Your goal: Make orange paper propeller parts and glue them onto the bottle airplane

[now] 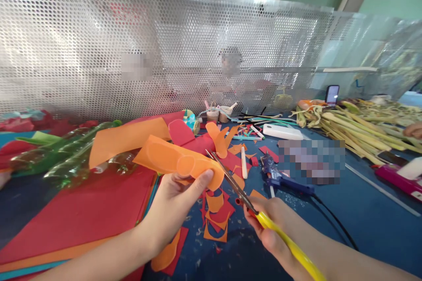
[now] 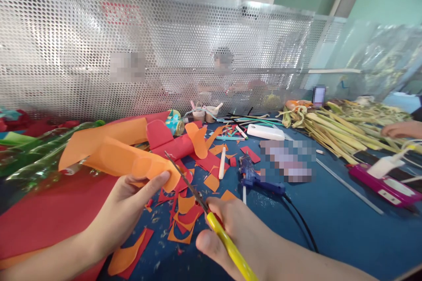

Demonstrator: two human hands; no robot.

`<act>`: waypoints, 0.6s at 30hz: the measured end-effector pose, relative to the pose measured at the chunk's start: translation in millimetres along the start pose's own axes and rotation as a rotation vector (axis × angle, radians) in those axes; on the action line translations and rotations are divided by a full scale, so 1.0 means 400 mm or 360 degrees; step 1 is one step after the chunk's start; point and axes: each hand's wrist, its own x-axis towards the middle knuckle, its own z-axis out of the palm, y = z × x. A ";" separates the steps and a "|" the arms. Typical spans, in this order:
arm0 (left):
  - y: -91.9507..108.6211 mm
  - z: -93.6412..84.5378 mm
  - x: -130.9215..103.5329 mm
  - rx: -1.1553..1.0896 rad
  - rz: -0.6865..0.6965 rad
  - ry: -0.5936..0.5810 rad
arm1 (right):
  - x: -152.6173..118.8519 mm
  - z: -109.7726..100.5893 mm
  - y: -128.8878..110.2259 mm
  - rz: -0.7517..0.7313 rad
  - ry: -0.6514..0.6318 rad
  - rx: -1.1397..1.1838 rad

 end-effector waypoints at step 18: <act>0.017 -0.001 0.009 -0.0238 -0.0022 0.0033 | -0.004 0.003 -0.003 0.0080 -0.0002 -0.0053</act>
